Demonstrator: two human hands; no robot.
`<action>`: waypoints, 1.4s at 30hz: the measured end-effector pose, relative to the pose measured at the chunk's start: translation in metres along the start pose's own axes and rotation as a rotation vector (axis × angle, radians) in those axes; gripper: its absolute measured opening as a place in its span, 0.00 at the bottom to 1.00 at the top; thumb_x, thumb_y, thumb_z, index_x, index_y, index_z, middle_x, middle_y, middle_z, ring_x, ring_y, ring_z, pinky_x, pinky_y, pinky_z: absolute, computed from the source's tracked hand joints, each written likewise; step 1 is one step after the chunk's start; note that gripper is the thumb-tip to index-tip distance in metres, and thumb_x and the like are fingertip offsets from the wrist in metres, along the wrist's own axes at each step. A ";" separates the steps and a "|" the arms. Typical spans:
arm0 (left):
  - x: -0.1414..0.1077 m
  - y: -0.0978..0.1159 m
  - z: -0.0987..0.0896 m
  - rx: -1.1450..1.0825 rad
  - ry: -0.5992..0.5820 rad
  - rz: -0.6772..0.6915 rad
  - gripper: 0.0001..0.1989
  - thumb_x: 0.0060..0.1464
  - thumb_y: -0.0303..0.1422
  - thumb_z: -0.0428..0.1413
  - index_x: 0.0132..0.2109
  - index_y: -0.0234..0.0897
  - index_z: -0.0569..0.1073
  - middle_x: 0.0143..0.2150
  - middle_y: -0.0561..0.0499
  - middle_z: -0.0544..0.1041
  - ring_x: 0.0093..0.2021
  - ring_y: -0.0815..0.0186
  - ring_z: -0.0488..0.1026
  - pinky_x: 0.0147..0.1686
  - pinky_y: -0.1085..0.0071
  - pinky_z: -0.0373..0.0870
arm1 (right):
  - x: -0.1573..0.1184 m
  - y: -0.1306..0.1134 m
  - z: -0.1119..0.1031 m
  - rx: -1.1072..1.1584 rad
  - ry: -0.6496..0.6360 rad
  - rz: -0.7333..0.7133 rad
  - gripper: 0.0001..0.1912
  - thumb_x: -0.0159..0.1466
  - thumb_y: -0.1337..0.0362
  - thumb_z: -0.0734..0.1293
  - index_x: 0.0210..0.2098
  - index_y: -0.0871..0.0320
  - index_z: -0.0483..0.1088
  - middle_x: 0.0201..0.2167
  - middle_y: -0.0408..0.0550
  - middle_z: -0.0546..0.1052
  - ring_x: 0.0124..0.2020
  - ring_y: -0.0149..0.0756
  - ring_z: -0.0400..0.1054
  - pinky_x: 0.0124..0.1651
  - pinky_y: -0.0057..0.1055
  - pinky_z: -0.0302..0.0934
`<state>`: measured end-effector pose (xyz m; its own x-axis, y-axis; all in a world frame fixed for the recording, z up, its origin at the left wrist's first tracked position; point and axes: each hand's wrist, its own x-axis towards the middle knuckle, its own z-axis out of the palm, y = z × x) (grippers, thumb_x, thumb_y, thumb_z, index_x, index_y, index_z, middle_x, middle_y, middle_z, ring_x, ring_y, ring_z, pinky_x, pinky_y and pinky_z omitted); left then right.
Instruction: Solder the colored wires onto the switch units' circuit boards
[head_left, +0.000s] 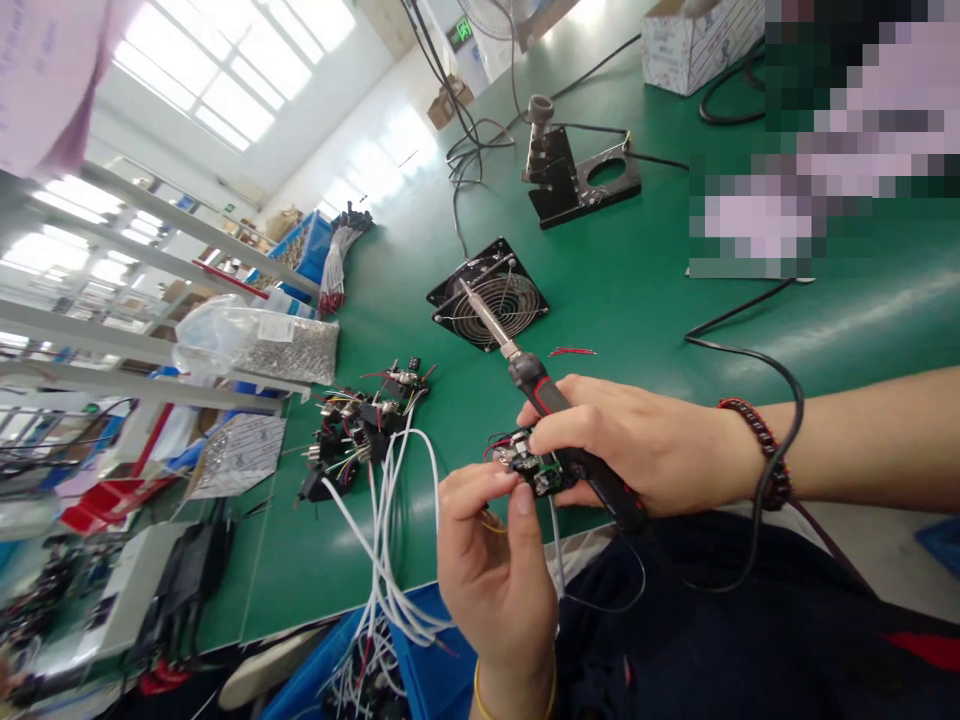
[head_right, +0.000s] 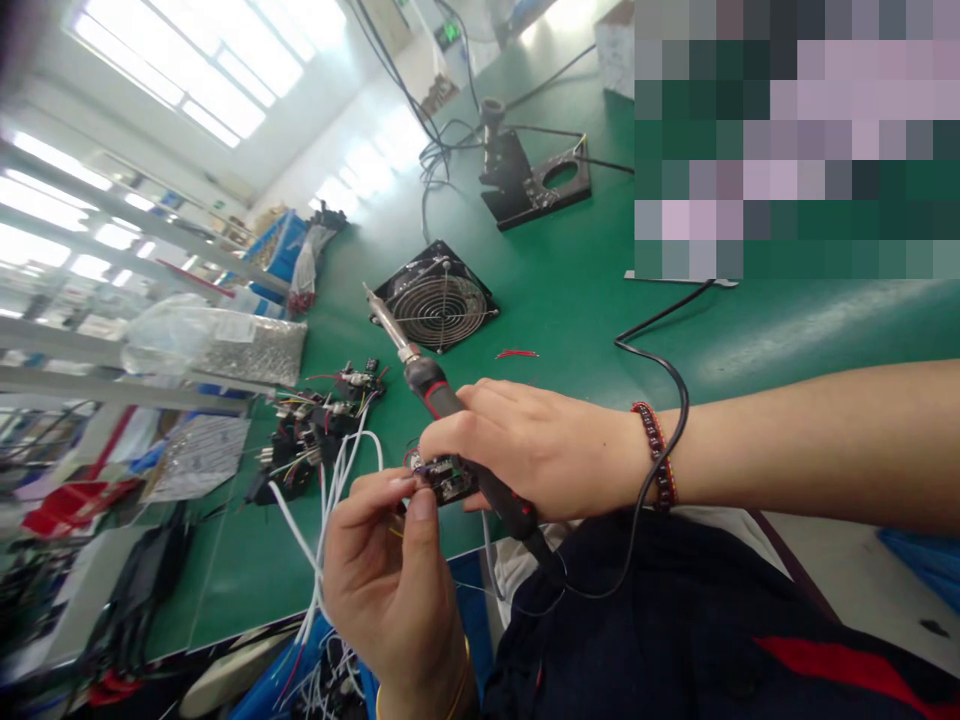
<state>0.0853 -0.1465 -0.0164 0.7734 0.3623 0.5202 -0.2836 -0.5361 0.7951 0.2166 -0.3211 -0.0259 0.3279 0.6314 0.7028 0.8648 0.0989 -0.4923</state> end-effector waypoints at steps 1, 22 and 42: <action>-0.003 0.001 -0.002 -0.016 0.003 0.000 0.07 0.72 0.25 0.63 0.51 0.44 0.81 0.47 0.51 0.80 0.51 0.63 0.78 0.54 0.66 0.78 | -0.001 -0.002 0.001 -0.016 0.007 -0.025 0.18 0.78 0.61 0.73 0.62 0.57 0.66 0.54 0.59 0.82 0.52 0.48 0.77 0.55 0.44 0.74; -0.005 -0.016 -0.049 0.554 -0.113 0.243 0.08 0.74 0.36 0.64 0.57 0.46 0.84 0.45 0.50 0.78 0.46 0.59 0.74 0.48 0.63 0.71 | -0.009 0.008 -0.005 0.117 -0.034 0.180 0.27 0.73 0.60 0.77 0.64 0.55 0.64 0.54 0.58 0.83 0.52 0.50 0.83 0.54 0.42 0.78; 0.035 0.014 -0.007 0.302 -0.267 0.146 0.07 0.69 0.24 0.60 0.46 0.43 0.78 0.37 0.54 0.82 0.34 0.65 0.78 0.37 0.69 0.73 | 0.001 0.005 -0.033 0.032 0.166 0.028 0.12 0.79 0.67 0.70 0.58 0.46 0.72 0.51 0.47 0.88 0.38 0.39 0.75 0.48 0.40 0.75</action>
<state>0.1046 -0.1360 0.0151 0.8685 0.0776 0.4897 -0.2524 -0.7809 0.5713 0.2336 -0.3449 -0.0105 0.4125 0.4989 0.7622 0.8427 0.1090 -0.5273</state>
